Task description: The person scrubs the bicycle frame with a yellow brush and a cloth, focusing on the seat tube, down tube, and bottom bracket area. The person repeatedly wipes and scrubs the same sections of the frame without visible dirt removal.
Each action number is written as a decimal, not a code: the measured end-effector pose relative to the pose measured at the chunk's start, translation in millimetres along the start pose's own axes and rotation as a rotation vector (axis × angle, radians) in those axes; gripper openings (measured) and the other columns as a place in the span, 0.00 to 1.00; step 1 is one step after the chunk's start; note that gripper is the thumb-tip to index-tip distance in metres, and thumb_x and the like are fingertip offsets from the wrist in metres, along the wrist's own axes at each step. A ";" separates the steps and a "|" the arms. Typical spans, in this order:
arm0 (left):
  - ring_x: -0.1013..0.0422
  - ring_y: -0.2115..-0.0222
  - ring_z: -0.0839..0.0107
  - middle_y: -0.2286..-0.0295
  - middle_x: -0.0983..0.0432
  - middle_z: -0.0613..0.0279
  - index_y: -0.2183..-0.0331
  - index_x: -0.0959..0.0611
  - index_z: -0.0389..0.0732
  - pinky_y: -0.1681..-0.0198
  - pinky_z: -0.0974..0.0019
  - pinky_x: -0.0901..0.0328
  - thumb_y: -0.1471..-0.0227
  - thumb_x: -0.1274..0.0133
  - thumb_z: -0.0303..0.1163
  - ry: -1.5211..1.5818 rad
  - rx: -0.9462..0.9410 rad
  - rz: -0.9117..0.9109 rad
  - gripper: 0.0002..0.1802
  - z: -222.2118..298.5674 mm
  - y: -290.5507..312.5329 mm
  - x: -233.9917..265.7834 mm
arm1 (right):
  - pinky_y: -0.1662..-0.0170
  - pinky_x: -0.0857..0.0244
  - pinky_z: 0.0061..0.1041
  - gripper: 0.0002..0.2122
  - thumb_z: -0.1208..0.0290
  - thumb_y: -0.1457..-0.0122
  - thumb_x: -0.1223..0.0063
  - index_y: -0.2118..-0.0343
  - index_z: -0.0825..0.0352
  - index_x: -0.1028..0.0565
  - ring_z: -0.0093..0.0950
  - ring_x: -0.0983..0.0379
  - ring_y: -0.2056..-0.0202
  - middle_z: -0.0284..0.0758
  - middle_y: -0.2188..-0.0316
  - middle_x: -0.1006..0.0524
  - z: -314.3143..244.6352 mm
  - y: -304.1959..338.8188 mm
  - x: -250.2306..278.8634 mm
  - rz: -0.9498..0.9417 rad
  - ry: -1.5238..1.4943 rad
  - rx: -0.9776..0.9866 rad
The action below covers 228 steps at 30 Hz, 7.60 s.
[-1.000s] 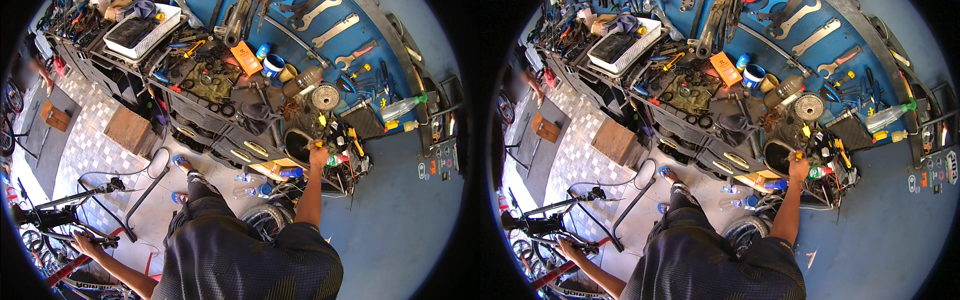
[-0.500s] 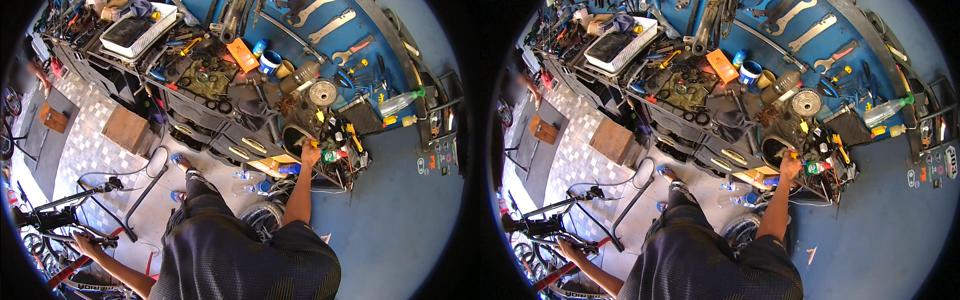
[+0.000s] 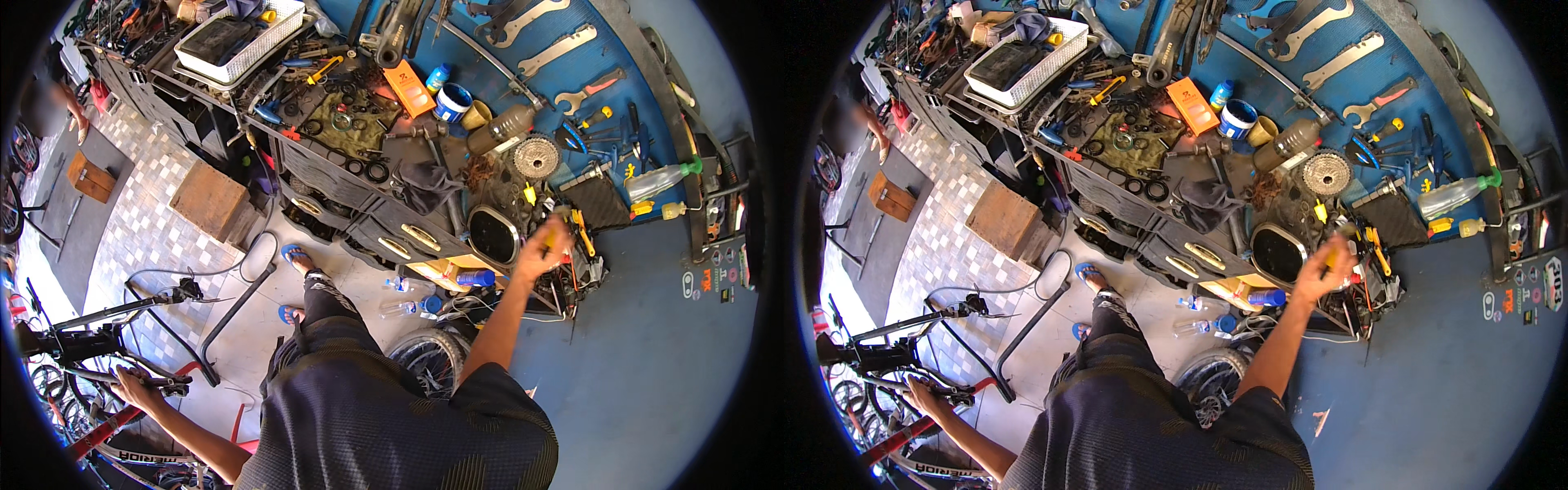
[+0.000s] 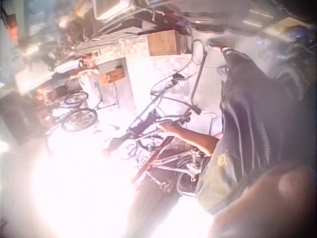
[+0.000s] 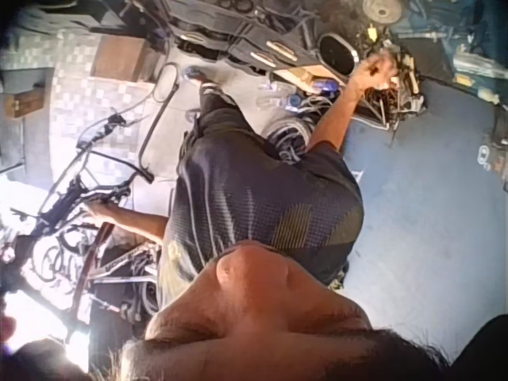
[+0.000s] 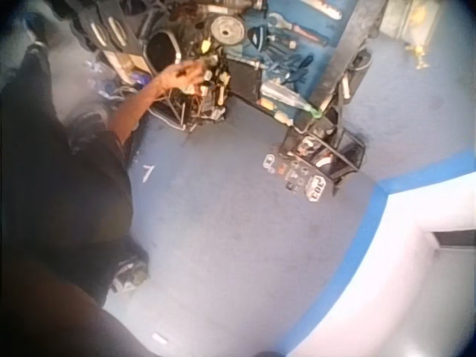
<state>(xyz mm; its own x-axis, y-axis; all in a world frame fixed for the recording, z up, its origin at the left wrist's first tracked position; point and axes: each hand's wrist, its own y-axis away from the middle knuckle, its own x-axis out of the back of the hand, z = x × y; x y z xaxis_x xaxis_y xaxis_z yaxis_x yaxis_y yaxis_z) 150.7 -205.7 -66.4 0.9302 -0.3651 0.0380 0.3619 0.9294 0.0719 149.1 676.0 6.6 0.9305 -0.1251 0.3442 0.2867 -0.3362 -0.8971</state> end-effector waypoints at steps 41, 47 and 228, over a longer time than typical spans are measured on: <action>0.34 0.81 0.77 0.77 0.31 0.68 0.58 0.29 0.42 0.82 0.70 0.39 0.35 0.46 0.32 -0.108 -0.099 0.000 0.09 -6.4 7.4 6.2 | 0.52 0.27 0.34 0.06 0.79 0.35 0.43 0.57 0.66 0.18 0.38 0.21 0.56 0.40 0.57 0.19 -110.4 26.8 -45.9 -0.541 -0.190 -0.096; 0.28 0.73 0.72 0.70 0.27 0.64 0.49 0.28 0.40 0.73 0.65 0.31 0.38 0.41 0.34 -0.231 0.058 0.017 0.19 26.6 32.2 3.2 | 0.53 0.24 0.28 0.09 0.79 0.36 0.40 0.53 0.70 0.21 0.29 0.20 0.61 0.41 0.56 0.20 -335.5 60.3 -76.8 -1.178 -1.272 -0.067; 0.29 0.70 0.70 0.69 0.27 0.59 0.45 0.28 0.35 0.62 0.62 0.32 0.36 0.51 0.23 -0.823 -0.090 0.393 0.18 70.3 -6.4 -45.4 | 0.62 0.20 0.25 0.13 0.67 0.35 0.33 0.58 0.69 0.24 0.25 0.15 0.68 0.35 0.69 0.16 -591.8 227.4 -87.4 -2.375 -1.887 -0.017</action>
<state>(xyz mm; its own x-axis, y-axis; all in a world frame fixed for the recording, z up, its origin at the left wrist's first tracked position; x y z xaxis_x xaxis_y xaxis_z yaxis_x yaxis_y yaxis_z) 101.8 -198.9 1.5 0.6625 0.0877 0.7439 0.0638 0.9829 -0.1727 -2.0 58.0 -63.5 -0.9299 0.2213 -0.2938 0.2427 0.9694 -0.0379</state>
